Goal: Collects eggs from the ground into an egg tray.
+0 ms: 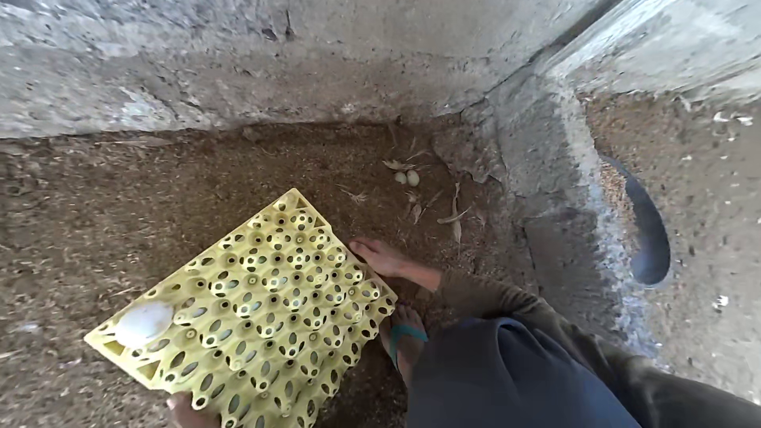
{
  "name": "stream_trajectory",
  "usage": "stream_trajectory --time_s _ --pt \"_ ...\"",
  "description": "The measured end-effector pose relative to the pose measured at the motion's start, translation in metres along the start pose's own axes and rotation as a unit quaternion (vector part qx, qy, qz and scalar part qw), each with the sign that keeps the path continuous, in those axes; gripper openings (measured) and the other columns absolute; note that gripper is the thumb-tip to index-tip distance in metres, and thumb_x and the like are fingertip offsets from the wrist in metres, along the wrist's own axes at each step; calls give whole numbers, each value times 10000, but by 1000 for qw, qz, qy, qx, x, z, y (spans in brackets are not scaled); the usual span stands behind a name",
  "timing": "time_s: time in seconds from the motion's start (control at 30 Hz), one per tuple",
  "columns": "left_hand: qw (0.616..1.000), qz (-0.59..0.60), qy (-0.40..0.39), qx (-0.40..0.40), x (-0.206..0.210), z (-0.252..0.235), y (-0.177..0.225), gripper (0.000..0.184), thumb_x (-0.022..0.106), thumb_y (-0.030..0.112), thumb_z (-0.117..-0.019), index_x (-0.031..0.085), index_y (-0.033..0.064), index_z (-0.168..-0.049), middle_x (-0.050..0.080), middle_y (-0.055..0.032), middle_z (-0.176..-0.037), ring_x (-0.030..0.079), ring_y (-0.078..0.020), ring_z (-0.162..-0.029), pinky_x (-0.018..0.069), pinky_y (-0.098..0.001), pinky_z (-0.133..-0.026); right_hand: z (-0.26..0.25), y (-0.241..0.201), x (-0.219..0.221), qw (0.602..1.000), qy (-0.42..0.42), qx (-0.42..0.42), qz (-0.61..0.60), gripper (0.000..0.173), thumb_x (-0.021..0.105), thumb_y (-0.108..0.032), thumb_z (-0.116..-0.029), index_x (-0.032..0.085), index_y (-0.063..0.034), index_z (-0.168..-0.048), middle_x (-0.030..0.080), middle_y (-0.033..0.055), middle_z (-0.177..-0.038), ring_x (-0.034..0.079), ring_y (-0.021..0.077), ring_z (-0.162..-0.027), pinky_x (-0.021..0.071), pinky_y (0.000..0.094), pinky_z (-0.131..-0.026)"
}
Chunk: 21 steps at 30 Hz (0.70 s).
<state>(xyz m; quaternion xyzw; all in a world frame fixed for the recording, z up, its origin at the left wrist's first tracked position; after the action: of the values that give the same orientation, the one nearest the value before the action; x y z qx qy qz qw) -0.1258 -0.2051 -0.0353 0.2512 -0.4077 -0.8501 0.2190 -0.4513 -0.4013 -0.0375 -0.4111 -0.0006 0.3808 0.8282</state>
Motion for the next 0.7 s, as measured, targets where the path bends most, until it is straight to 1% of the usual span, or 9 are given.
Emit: stream_trajectory --time_s 0.1,0.2,0.27,0.33,0.37,0.43,0.5,0.63,0.7 --pt "999 31 -3 -10 1 -3 -1 537 101 369 -1108 371 32 -1427 582 40 -1153 588 72 -1003 529 -200 -886 -20 23 -57 986 150 1 76 444 470 -317 -1089 600 0 -1371 596 232 -1392 589 339 -1291 462 502 -1111" --pt "999 40 -3 -19 -1 -5 -4 527 99 379 -1109 383 48 -1405 591 67 -1119 597 81 -971 537 -191 -860 -67 82 -120 947 285 70 131 538 536 -390 -1037 513 -79 -1476 440 254 -1536 436 467 -1396 397 646 -1107" --pt "999 22 -8 -25 -4 -6 -6 544 91 392 -1106 375 52 -1422 590 64 -1147 596 77 -996 535 -194 -878 -88 100 -130 940 300 98 132 562 520 -456 -1038 485 -176 -1524 332 238 -1620 354 517 -1437 356 740 -1065" --pt "999 7 -11 -39 -7 -5 -6 559 73 397 -1105 377 55 -1425 587 60 -1153 591 77 -1001 534 -200 -880 -94 104 -115 942 273 106 166 553 534 -509 -1017 513 -259 -1509 224 227 -1668 291 533 -1459 324 769 -1052" --pt "999 9 -8 -43 -7 -5 -5 549 73 389 -1106 390 57 -1409 596 71 -1132 595 84 -986 538 -195 -869 -93 106 -105 943 250 105 191 564 531 -552 -1006 524 -277 -1499 229 226 -1666 287 526 -1463 318 757 -1075" --pt "999 11 -12 -43 -7 -4 -2 537 67 377 -1106 389 64 -1400 599 86 -1115 597 97 -966 539 -178 -857 -75 108 -90 953 186 77 227 554 536 -570 -1001 555 -276 -1470 343 212 -1610 290 495 -1472 291 733 -1125" --pt "999 9 -19 -39 -8 -6 -4 540 76 380 -1106 370 53 -1421 586 74 -1131 589 92 -979 533 -185 -865 -46 108 -86 960 77 42 264 518 563 -519 -999 602 -234 -1429 394 193 -1588 268 486 -1485 215 739 -1158" --pt "999 -7 -16 -41 -10 -5 -5 556 94 404 -1106 365 47 -1435 588 70 -1157 591 91 -1002 535 -192 -885 12 85 -97 942 -144 75 293 483 551 -520 -1021 690 -182 -1338 414 156 -1591 360 415 -1465 293 670 -1159" --pt "999 -13 -16 -42 -9 -4 -5 554 94 408 -1106 367 55 -1435 587 78 -1158 587 101 -1006 531 -182 -885 16 74 -121 951 -149 114 247 507 525 -484 -1053 690 -84 -1318 562 198 -1463 501 385 -1381 351 634 -1140"
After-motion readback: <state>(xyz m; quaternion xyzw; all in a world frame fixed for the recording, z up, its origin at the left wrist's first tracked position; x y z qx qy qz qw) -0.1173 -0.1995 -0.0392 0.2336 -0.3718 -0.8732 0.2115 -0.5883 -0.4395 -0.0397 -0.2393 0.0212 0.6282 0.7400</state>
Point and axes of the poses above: each hand's wrist, its own z-axis away from the middle knuckle, its own x-axis out of the palm, y = z × x, the point moved 5 cm from there along -z, towards the middle knuckle
